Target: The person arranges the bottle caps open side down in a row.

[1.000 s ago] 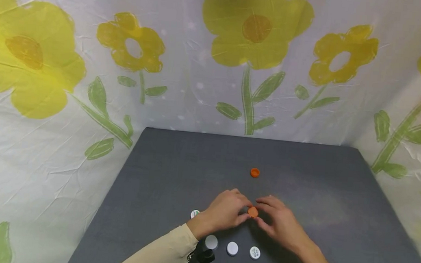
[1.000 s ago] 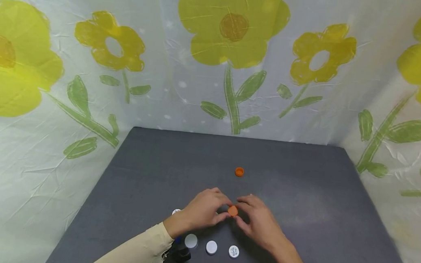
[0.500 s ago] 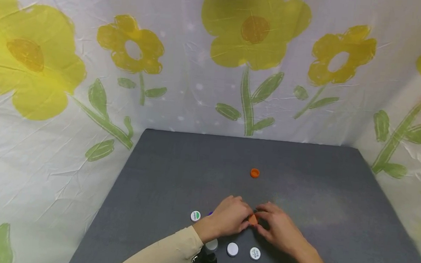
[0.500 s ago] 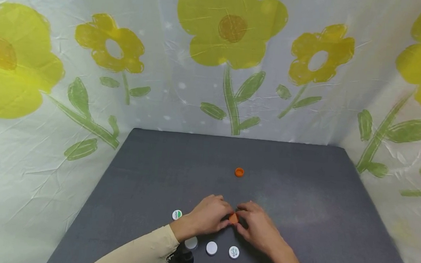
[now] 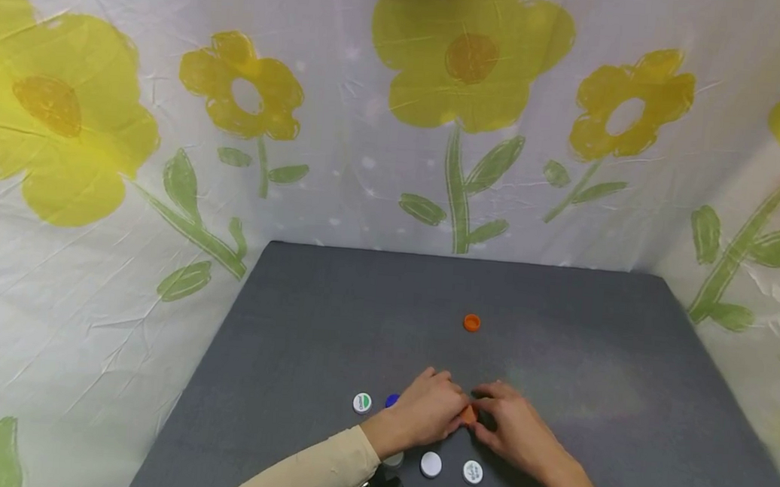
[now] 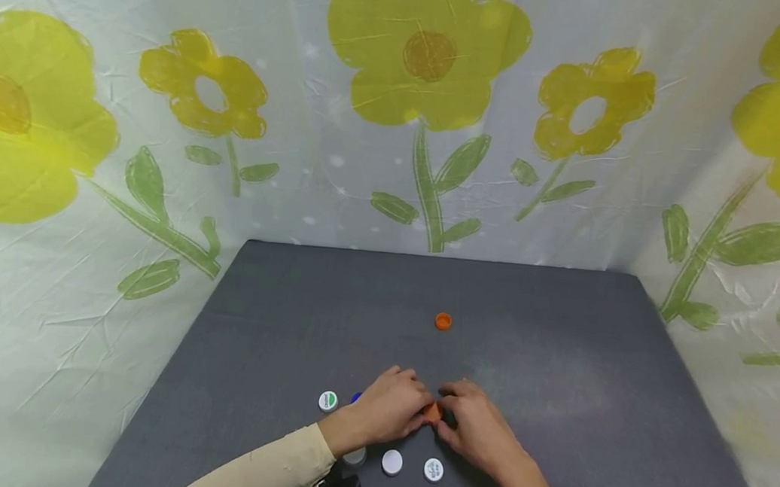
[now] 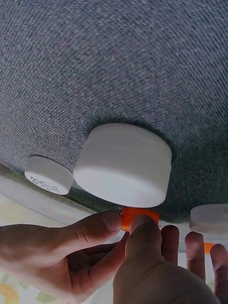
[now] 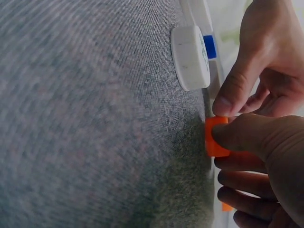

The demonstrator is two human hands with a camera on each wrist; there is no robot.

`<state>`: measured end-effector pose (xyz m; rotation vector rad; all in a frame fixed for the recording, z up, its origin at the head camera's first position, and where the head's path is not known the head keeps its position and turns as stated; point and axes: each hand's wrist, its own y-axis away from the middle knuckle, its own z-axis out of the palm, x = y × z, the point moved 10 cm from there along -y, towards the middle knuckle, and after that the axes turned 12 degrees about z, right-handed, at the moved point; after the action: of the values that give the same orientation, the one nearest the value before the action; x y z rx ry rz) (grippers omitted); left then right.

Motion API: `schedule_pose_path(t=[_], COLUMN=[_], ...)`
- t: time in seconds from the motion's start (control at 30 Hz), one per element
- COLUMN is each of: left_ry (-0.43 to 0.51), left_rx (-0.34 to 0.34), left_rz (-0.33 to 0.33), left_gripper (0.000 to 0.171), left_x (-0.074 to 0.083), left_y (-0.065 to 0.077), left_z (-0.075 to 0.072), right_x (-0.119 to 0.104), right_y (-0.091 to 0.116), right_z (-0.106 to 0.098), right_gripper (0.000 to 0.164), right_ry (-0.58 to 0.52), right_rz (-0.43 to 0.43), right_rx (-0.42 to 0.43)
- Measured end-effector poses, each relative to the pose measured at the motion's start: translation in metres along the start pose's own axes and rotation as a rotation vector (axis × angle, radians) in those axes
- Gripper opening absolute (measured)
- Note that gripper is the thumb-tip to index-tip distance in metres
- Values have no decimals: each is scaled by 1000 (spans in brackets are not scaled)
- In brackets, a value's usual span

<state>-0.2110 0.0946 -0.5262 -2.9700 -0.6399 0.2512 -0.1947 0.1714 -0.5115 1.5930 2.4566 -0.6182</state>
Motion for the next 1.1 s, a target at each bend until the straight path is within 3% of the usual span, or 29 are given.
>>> schedule_pose_path(t=[0.4,0.73,1.1], left_ry=[30,34,-17], left_rx=[8,7,-4], left_rz=[-5,-53,-116], left_gripper=[17,24,31], left_x=[-6,-38,-77], left_y=[2,0,-11], left_z=[-4,-14,-32], right_x=[9,18,33], right_y=[-2,-15,-46], right_z=[-2,-11,-25], right_gripper=[25,32,35], right_ry=[-35,2,57], right_rz=[73,106,105], right_rx=[-62,-31,3])
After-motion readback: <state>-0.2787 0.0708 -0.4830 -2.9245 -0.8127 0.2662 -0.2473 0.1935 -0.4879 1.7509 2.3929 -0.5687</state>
